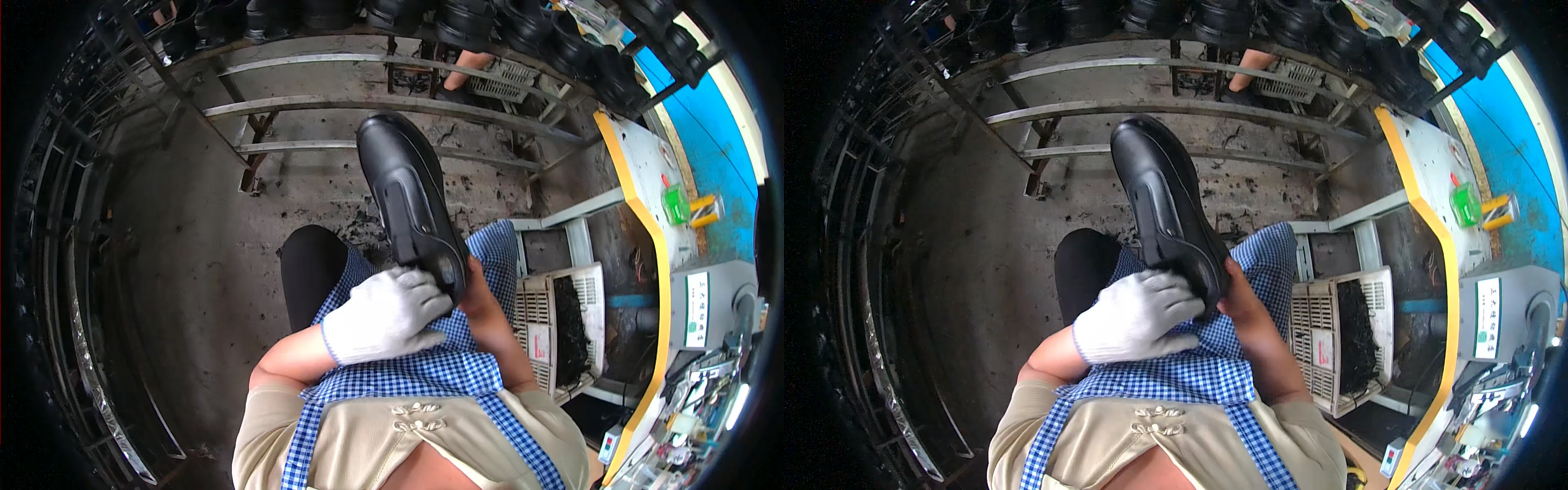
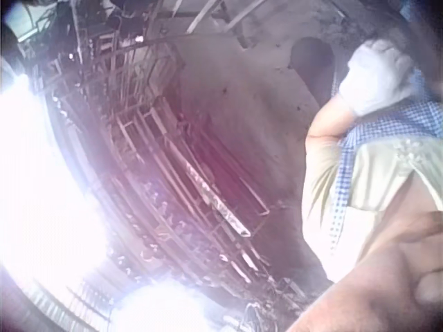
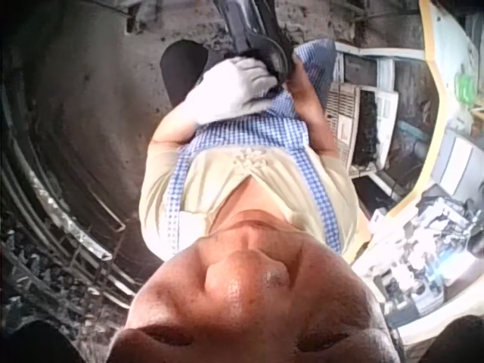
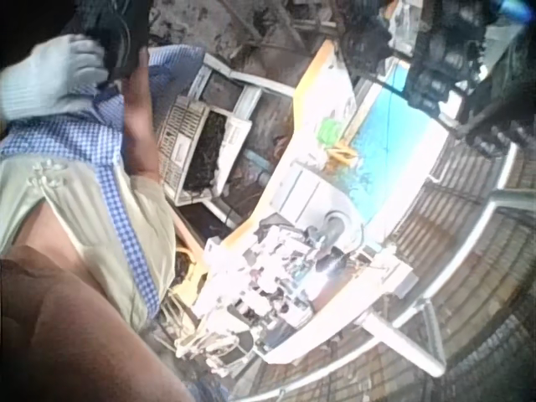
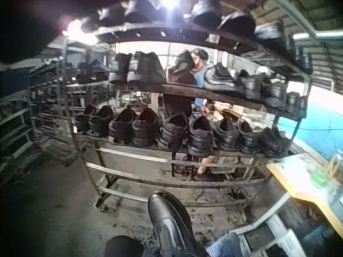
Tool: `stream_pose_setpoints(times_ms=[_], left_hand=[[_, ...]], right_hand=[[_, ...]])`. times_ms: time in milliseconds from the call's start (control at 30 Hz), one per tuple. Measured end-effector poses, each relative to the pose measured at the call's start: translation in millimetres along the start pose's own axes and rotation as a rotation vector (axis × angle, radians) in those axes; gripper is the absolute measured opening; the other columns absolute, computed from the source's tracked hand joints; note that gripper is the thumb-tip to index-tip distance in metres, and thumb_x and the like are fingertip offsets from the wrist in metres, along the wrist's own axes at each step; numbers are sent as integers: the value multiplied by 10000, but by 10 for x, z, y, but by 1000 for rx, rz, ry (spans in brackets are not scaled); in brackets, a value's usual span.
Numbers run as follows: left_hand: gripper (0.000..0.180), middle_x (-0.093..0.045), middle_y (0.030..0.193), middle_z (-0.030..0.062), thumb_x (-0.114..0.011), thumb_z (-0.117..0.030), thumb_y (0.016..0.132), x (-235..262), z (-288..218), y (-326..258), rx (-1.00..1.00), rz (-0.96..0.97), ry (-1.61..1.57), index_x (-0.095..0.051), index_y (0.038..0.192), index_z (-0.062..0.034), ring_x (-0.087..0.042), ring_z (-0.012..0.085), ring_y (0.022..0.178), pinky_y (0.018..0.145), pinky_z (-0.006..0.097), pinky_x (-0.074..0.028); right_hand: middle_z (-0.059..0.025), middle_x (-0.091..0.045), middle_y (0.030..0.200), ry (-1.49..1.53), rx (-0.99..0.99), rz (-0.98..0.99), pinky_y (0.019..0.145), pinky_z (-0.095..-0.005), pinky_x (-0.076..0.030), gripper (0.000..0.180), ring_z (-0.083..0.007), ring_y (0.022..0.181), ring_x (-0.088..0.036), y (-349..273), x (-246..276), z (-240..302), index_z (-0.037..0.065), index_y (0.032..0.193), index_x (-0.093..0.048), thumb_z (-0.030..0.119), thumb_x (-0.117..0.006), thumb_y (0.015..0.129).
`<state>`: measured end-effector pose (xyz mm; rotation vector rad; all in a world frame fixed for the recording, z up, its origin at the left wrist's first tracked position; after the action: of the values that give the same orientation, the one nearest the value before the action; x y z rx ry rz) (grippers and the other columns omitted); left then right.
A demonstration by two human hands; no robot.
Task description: Trimming excess material and loose threads from black shoes using a small knife tool.
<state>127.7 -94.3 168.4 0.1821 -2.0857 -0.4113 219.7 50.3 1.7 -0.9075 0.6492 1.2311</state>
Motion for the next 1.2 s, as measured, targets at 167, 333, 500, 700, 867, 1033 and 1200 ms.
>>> stream_pose_setpoints(times_ms=[167, 333, 500, 700, 867, 1033, 1200], left_hand=[[500, -601, 1156, 174, -724, -206, 807, 544, 381, -224, 283, -778, -216, -551, 1238, -22, -580, 305, 1097, 953, 385, -452], [633, -539, 1258, 128, -737, -102, 780, 275, 942, -245, 519, -1112, -1173, -443, 1331, 3, -519, 213, 1165, 1030, 336, -402], [620, -620, 1134, 121, -824, -120, 688, 337, 760, -192, 517, -781, -915, -554, 1224, 34, -592, 208, 1054, 959, 323, -457], [607, -657, 1032, 131, -865, -210, 652, 273, 572, -88, 409, -391, -838, -617, 1142, 50, -645, 215, 958, 875, 311, -494], [635, -661, 1008, 129, -871, -251, 629, 153, 566, -48, 436, -243, -884, -624, 1137, 40, -649, 220, 947, 866, 323, -500], [610, -665, 999, 144, -852, -292, 649, 84, 502, 36, 346, -122, -719, -636, 1126, 21, -660, 255, 929, 861, 342, -507], [618, -670, 1027, 150, -855, -263, 645, -9, 505, 41, 364, -54, -757, -629, 1143, 26, -662, 251, 954, 876, 339, -506]], right_hand=[[-137, -485, 1391, -42, 46, 168, 1095, -354, -382, 609, -226, 1279, -476, -254, -504, 14, 41, 1419, -369, 477, -397, 994], [-101, -566, 1299, -327, -107, -180, 1007, -314, -432, 509, -185, 1192, -532, -214, -127, -178, 38, 1327, -495, 426, -414, 1006], [-14, -657, 948, -964, 343, -420, 724, -237, -460, 143, -89, 797, -581, 90, 32, 289, 47, 1024, -703, 107, -623, 922], [-50, -617, 776, -1545, 959, 206, 533, -241, -475, 246, -141, 641, -612, -174, -1548, 1096, 29, 982, -716, -2, -756, 742], [-43, -608, 775, -1930, 896, 447, 478, -261, -483, 250, -161, 616, -616, -293, -1862, 1202, 50, 960, -703, 16, -745, 715], [-53, -544, 745, -2316, 641, 601, 503, -316, -528, 108, -180, 634, -629, -345, -2021, 1101, 43, 738, -592, 143, -627, 755], [-65, -542, 749, -2460, 481, 724, 529, -305, -548, 88, -195, 630, -632, -260, -1975, 998, 42, 719, -579, 117, -621, 737]])
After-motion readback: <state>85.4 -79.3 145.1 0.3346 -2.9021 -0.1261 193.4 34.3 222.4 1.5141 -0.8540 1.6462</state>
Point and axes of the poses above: each hand's wrist, its own y-axis towards the middle knuckle, its own x-axis out of the back of the hand, z = x × y, the point moved 4 cm from there along y, towards the middle knuckle
